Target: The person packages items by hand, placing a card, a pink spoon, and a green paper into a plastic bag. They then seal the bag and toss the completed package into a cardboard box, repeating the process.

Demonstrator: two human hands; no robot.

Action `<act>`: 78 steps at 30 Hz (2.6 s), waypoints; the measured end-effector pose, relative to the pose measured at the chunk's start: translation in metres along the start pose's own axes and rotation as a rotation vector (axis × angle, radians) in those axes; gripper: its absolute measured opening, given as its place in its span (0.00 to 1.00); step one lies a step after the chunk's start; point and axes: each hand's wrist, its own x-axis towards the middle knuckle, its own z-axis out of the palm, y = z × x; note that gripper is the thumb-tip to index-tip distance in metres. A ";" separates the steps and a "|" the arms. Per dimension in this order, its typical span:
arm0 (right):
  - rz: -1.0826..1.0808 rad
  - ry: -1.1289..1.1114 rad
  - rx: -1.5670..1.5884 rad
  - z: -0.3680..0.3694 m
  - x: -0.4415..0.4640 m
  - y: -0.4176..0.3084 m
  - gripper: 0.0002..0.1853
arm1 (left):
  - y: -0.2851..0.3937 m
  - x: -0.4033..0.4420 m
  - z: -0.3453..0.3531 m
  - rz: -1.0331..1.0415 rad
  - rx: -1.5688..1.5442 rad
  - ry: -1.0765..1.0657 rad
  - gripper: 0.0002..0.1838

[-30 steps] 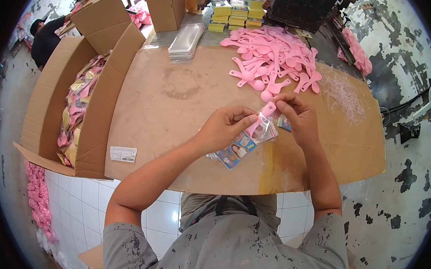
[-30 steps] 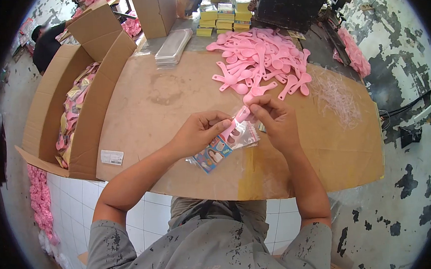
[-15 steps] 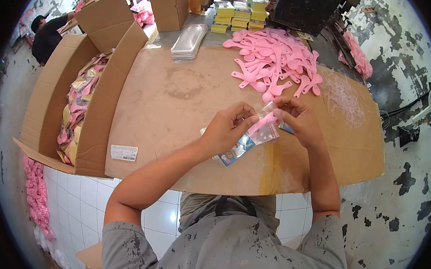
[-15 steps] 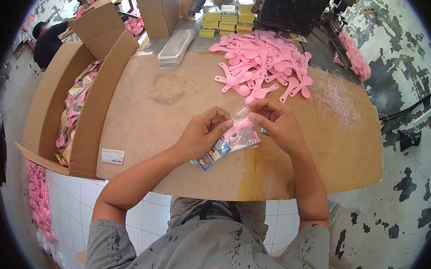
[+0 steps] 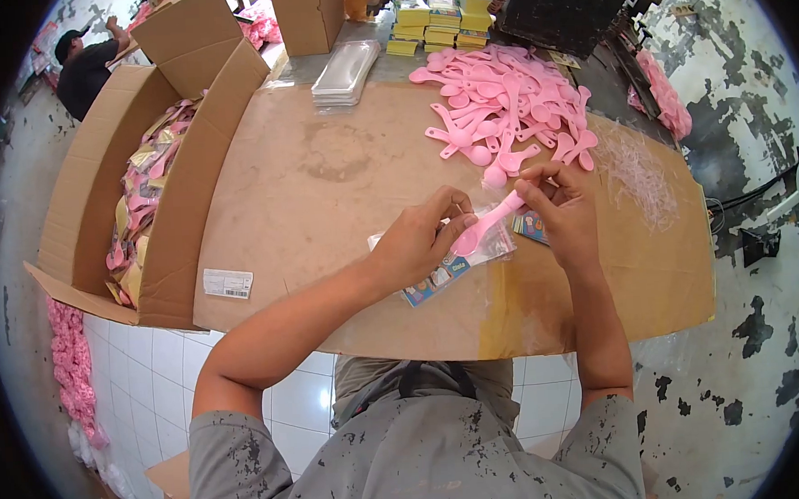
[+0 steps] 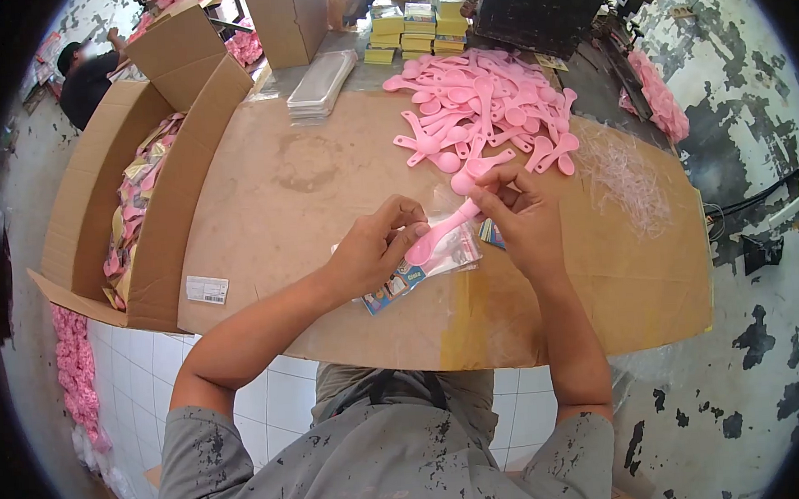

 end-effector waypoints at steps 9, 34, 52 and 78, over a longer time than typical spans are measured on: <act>-0.086 -0.220 -0.048 0.006 -0.005 -0.004 0.12 | -0.004 0.002 -0.006 -0.128 -0.380 -0.139 0.12; -0.377 -0.173 -0.612 0.035 -0.009 -0.106 0.07 | 0.036 -0.004 -0.018 0.241 -0.361 -0.132 0.27; -1.012 -0.044 -1.432 0.054 0.005 -0.057 0.07 | 0.039 -0.009 -0.018 0.100 0.014 -0.105 0.31; -1.006 -0.009 -1.204 0.044 -0.009 -0.053 0.12 | 0.038 -0.009 -0.016 0.082 -0.031 -0.142 0.31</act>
